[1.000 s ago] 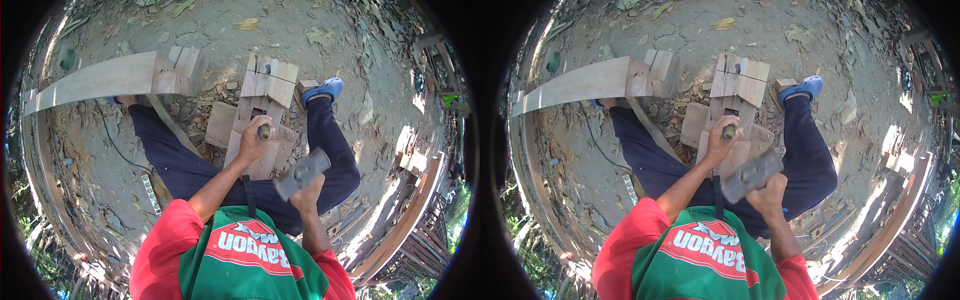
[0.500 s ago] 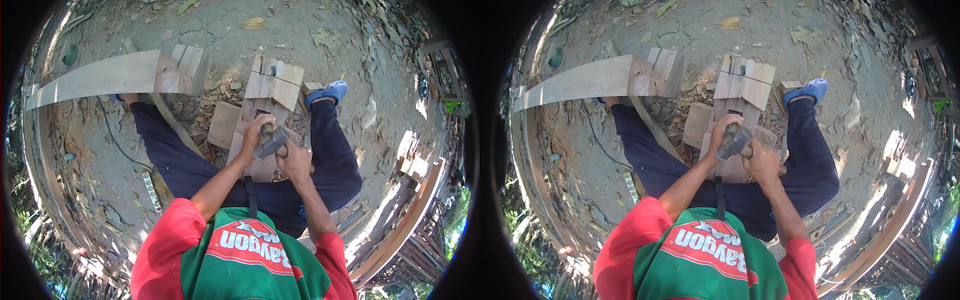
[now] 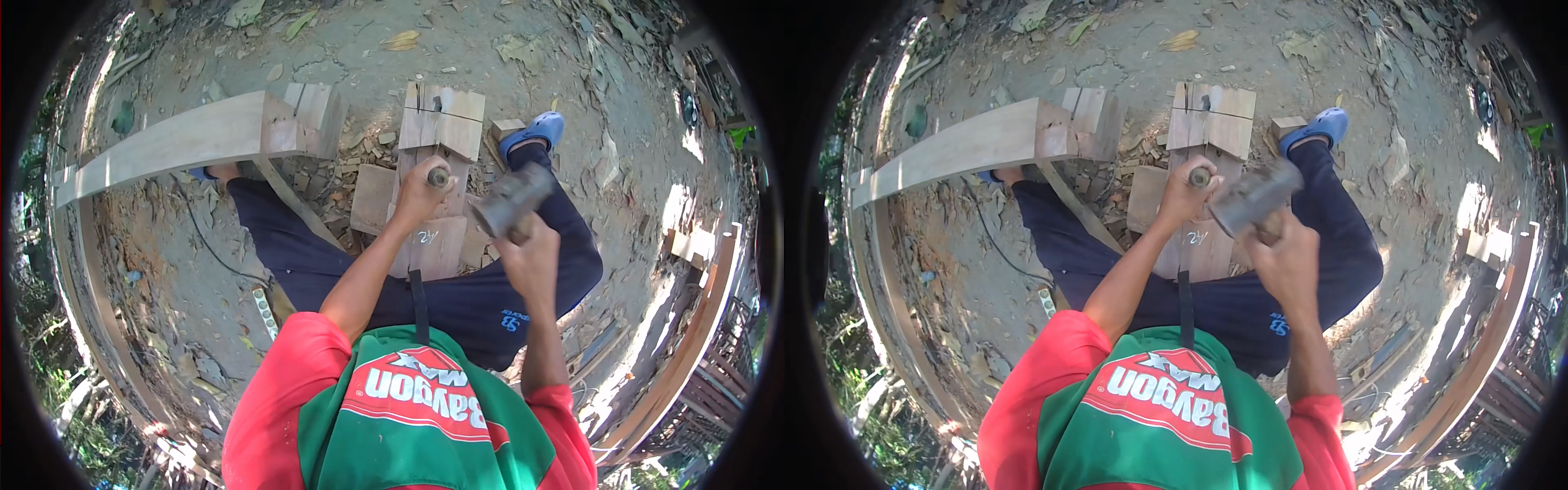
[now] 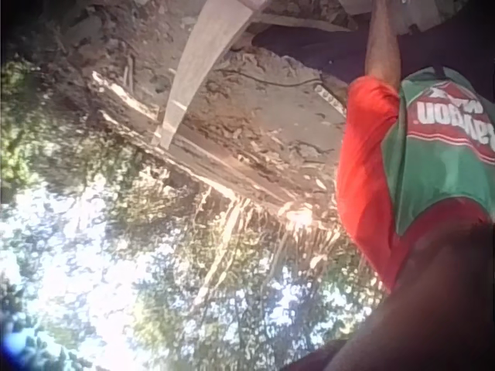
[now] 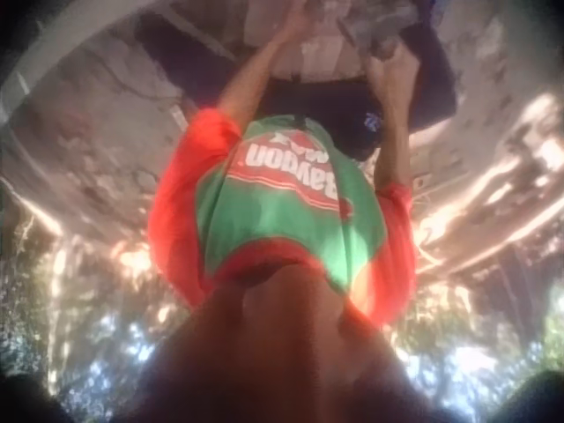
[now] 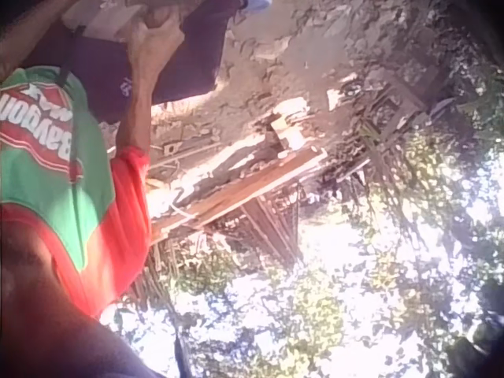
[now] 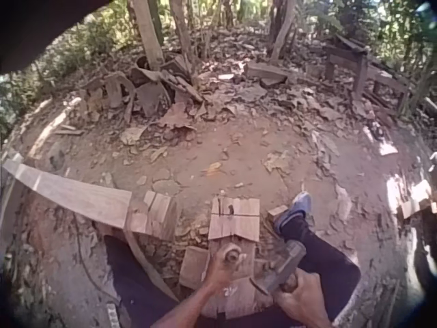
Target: The person sits on the ground and uses a hammer and a chisel to carve out a rectangular mortise in a wooden beam.
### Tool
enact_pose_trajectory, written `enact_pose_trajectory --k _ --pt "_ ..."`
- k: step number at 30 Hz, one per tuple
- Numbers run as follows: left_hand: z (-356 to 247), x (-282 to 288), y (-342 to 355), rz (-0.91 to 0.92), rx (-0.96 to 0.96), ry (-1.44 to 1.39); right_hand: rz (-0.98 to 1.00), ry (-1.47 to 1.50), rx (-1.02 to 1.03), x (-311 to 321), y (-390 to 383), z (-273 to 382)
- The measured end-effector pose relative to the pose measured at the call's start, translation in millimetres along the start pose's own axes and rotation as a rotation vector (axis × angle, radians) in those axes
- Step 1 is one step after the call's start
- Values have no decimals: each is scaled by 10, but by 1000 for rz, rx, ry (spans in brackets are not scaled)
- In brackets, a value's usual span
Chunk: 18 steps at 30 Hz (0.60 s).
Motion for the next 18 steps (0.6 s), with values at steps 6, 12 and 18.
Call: enact_pose_trajectory --k 6,12,18 --pt "-301 291 401 167 177 154 -142 -151 -129 894 -794 -431" --pt "-1472 933 -440 -74 -353 339 -186 -207 -322 779 -1275 -1110" --pt "-1101 1469 -696 -326 -166 -49 -88 -293 -168 600 -1172 -1251"
Point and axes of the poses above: each hand's wrist, its own y-axis towards the middle knuckle, its own x-axis out of the back of the hand, z = x × y, the point moved 7 cm from there along y, towards the middle knuckle, and after that the axes turned 2 degrees about z, right-handed, at the moved point
